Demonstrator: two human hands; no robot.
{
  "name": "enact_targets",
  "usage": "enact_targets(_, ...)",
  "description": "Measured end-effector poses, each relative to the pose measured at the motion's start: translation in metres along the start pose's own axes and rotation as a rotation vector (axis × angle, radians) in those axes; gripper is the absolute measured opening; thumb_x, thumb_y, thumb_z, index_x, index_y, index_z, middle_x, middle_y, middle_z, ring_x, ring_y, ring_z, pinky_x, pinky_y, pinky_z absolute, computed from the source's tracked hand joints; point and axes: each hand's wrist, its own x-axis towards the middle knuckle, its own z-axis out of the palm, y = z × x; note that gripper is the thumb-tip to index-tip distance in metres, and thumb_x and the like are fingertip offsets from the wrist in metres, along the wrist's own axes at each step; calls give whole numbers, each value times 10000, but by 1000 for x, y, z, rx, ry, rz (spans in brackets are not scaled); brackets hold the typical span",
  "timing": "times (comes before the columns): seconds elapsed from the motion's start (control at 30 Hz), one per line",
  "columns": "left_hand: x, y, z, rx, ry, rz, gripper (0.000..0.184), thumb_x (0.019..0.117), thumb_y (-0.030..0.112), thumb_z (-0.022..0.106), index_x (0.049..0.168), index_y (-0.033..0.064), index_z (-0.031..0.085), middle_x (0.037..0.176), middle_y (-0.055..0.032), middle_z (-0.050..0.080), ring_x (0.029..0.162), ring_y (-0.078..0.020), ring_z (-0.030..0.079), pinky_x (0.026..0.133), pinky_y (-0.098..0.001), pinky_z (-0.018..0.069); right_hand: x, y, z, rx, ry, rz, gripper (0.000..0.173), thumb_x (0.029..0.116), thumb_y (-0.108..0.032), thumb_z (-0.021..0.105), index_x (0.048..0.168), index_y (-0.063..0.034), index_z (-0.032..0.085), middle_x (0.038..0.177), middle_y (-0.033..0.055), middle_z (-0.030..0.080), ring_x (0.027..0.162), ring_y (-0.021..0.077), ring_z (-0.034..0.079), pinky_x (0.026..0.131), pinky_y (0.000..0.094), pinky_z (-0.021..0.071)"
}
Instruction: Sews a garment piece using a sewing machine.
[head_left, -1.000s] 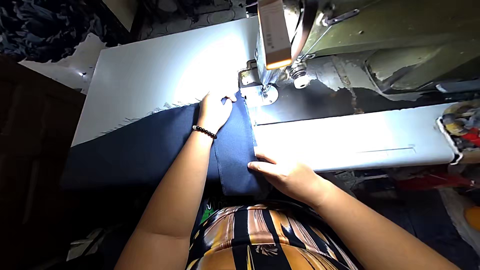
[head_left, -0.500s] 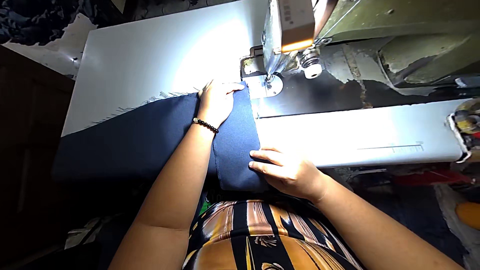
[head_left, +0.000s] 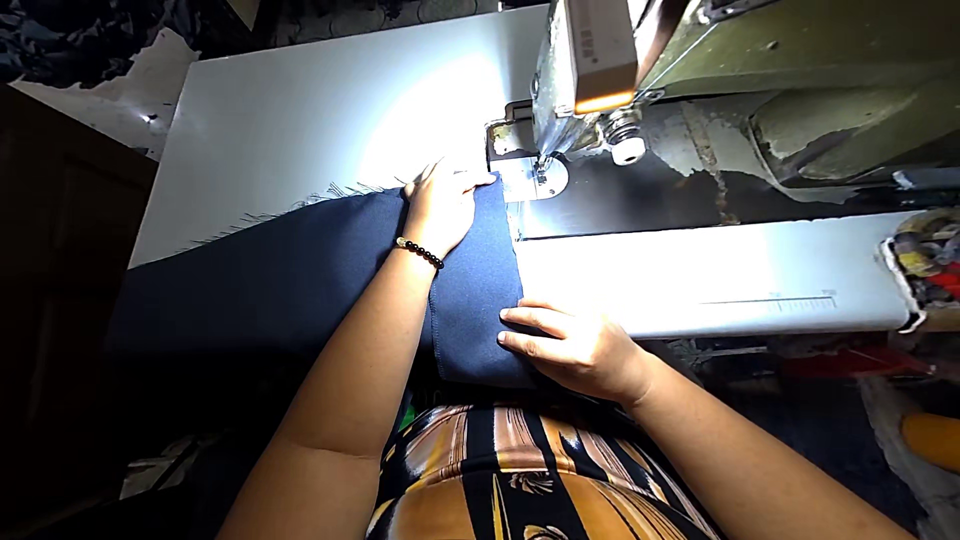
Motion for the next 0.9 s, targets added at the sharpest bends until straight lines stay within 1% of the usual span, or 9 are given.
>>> enact_targets(0.2, 0, 5, -1, 47, -17, -25, 401, 1028, 104, 466, 1204, 304, 765, 1318, -87, 666, 1340, -295, 536, 1015, -615, 386, 1, 0, 0, -2, -6, 17, 221, 999, -128, 594, 1105, -158, 786, 1170, 93, 754, 1128, 226, 700, 946, 334, 572)
enact_targets(0.3, -5, 14, 0, 227, -13, -7, 424, 1005, 117, 469, 1245, 340, 739, 1317, -76, 662, 1343, -319, 524, 1014, -630, 382, 2, 1, -2, 44, -25, 53, 214, 994, -156, 597, 1077, -163, 794, 1160, 70, 756, 1221, 243, 660, 1044, 372, 530)
enact_targets(0.33, -8, 20, -1, 308, -22, 5, 421, 1011, 152, 464, 1277, 353, 722, 1352, -60, 651, 1375, -319, 494, 1056, -640, 329, 3, 2, -3, 68, -35, 64, 212, 993, -163, 597, 1065, -154, 797, 1163, 69, 753, 1256, 253, 638, 1068, 387, 512)
enact_targets(0.37, -12, 26, -3, 370, -50, 18, 415, 1026, 209, 440, 1325, 351, 692, 1424, -45, 601, 1431, -324, 428, 1116, -677, 231, 3, 2, -4, 85, -45, 74, 213, 997, -170, 592, 1058, -150, 796, 1170, 67, 752, 1273, 252, 628, 1072, 388, 508)
enact_targets(0.43, -21, 33, -7, 441, -149, 22, 473, 1053, 364, 359, 1480, 334, 560, 1618, -12, 421, 1559, -329, 233, 1170, -739, 30, 5, 2, -5, 95, -62, 93, 218, 1002, -183, 583, 1053, -154, 793, 1177, 58, 753, 1255, 226, 646, 1034, 363, 532)
enact_targets(0.5, -30, 30, -2, 408, -239, -8, 569, 1067, 450, 292, 1609, 291, 364, 1703, 34, 267, 1597, -309, 120, 1171, -756, -39, 5, 1, -6, 118, -74, 111, 224, 998, -179, 576, 1057, -151, 791, 1179, 58, 752, 1241, 217, 655, 1027, 354, 536)
enact_targets(0.57, -35, 25, 2, 332, -263, -27, 594, 1077, 457, 287, 1642, 271, 281, 1717, 38, 224, 1602, -277, 101, 1197, -731, -30, 6, 0, -7, 140, -83, 118, 221, 1001, -174, 576, 1054, -141, 789, 1177, 63, 751, 1238, 221, 655, 1038, 357, 530)
enact_targets(0.7, -41, 31, 8, 307, -252, 2, 600, 1078, 433, 303, 1643, 233, 282, 1719, 39, 216, 1593, -250, 162, 1222, -694, 54, -2, -8, -14, 119, -99, 132, 224, 1013, -184, 570, 1060, -149, 786, 1196, 55, 748, 1257, 222, 646, 1049, 367, 525)
enact_targets(0.9, -38, 57, 25, 245, -284, 82, 600, 1076, 438, 289, 1631, 213, 317, 1714, 29, 234, 1599, -240, 129, 1215, -705, 45, -32, -18, -27, 79, -70, 214, 240, 1027, -191, 549, 1086, -172, 780, 1235, 22, 741, 1291, 215, 618, 1061, 415, 491)
